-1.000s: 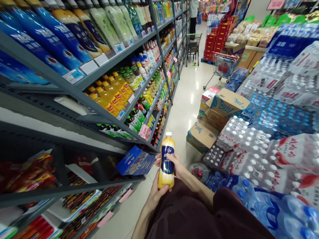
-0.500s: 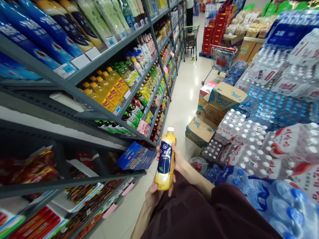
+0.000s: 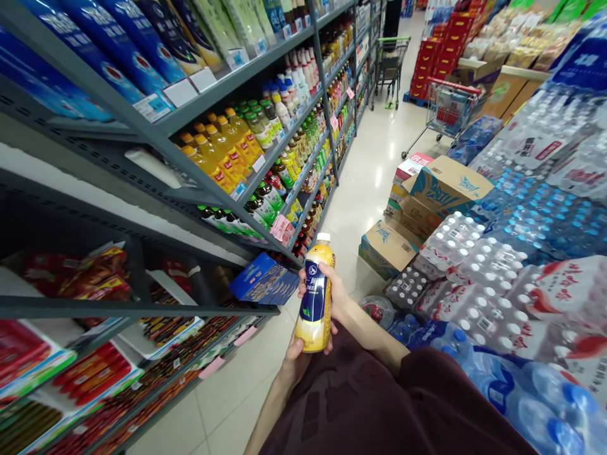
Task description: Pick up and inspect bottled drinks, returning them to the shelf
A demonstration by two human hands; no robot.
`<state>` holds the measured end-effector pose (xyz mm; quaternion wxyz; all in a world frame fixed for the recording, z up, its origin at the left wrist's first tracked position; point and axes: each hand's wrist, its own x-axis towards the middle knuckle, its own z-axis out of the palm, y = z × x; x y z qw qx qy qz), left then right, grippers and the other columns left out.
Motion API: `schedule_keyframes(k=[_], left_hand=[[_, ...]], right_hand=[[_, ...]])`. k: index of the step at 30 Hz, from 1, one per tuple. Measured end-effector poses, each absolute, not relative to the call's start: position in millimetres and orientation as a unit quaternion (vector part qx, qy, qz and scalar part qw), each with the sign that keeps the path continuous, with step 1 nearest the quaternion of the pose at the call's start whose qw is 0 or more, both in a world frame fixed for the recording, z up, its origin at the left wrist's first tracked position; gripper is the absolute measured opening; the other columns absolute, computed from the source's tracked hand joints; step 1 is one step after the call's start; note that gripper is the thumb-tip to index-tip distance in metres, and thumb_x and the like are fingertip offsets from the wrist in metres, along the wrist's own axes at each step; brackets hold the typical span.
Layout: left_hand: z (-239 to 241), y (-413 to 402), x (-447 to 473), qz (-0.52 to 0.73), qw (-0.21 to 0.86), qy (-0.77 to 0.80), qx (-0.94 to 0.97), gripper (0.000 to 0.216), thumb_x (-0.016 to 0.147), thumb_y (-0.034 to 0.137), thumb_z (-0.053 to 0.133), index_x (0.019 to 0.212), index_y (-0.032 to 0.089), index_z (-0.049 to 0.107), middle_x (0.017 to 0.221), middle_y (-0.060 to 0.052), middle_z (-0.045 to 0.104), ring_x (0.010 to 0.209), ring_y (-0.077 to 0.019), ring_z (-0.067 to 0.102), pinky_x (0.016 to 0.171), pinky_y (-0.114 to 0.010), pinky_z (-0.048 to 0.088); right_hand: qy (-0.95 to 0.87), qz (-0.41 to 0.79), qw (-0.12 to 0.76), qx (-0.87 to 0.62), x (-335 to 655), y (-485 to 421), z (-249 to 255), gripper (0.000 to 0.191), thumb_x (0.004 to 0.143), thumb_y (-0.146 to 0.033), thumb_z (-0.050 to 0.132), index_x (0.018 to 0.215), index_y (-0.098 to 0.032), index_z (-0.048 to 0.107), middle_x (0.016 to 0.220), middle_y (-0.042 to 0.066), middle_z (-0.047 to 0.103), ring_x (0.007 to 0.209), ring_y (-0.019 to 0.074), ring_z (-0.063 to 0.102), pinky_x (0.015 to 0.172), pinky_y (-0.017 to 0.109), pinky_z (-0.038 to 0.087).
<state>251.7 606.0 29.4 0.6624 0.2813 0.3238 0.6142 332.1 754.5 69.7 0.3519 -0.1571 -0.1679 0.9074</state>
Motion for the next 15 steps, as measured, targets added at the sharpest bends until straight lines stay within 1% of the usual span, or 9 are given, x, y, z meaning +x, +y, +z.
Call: schedule_keyframes(k=[2,4,7,9,12,14,15], left_hand=[[30.1,604.9,251.8,0.611,0.654,0.338,0.29,0.096,0.087,0.061,0.066,0.161,0.024,0.019,0.113,-0.017,0.07,0.087,-0.0275,0.072,0.072,-0.039,0.058],[30.1,603.6,252.6,0.607,0.637,0.364,0.304,0.1,0.083,0.06,0.072,0.161,0.023,0.02,0.117,-0.018,0.069,0.092,-0.029,0.072,0.075,-0.039,0.058],[29.6,601.3,257.2,0.619,0.592,0.405,0.321,0.105,0.076,0.059,0.079,0.159,0.021,0.026,0.12,-0.019,0.069,0.099,-0.0312,0.071,0.081,-0.041,0.059],[30.9,599.8,261.6,0.629,0.547,0.439,0.334,0.099,0.075,0.06,0.079,0.154,0.018,0.034,0.118,-0.018,0.07,0.1,-0.0313,0.07,0.085,-0.042,0.059],[36.1,599.1,266.1,0.621,0.449,0.523,0.374,0.081,0.077,0.052,0.079,0.142,0.016,0.048,0.119,-0.016,0.069,0.107,-0.0296,0.069,0.095,-0.041,0.056],[39.6,599.5,266.8,0.608,0.401,0.566,0.386,0.074,0.078,0.048,0.078,0.138,0.015,0.051,0.121,-0.016,0.068,0.11,-0.0284,0.067,0.098,-0.039,0.055],[40.8,599.7,266.5,0.602,0.394,0.577,0.386,0.073,0.079,0.047,0.078,0.138,0.014,0.051,0.122,-0.016,0.068,0.11,-0.0279,0.067,0.097,-0.038,0.055]], right_hand=[[-0.173,0.911,0.342,-0.154,332.4,754.0,69.6,0.049,0.083,-0.063,0.065,0.11,-0.021,0.065,0.085,0.005,0.067,0.075,0.02,0.065,0.063,0.031,0.057],[-0.181,0.917,0.324,-0.146,333.0,753.8,71.3,0.049,0.082,-0.062,0.066,0.108,-0.021,0.065,0.086,0.006,0.067,0.077,0.0207,0.066,0.064,0.032,0.058],[-0.21,0.926,0.286,-0.13,333.5,753.6,79.6,0.048,0.076,-0.056,0.075,0.106,-0.019,0.066,0.092,0.008,0.07,0.082,0.0217,0.067,0.068,0.033,0.059],[-0.239,0.924,0.271,-0.121,332.6,752.6,87.6,0.048,0.072,-0.05,0.081,0.103,-0.017,0.067,0.099,0.01,0.072,0.085,0.0219,0.069,0.072,0.033,0.06],[-0.286,0.91,0.276,-0.114,329.1,749.2,95.7,0.049,0.07,-0.036,0.088,0.108,-0.016,0.066,0.111,0.011,0.073,0.086,0.0207,0.071,0.08,0.034,0.061],[-0.308,0.903,0.279,-0.112,326.6,746.6,96.0,0.053,0.07,-0.027,0.089,0.115,-0.018,0.064,0.117,0.011,0.072,0.088,0.0196,0.073,0.085,0.034,0.06],[-0.313,0.901,0.278,-0.113,325.7,745.6,94.8,0.054,0.07,-0.025,0.089,0.116,-0.018,0.063,0.12,0.011,0.072,0.089,0.0194,0.074,0.086,0.033,0.06]])
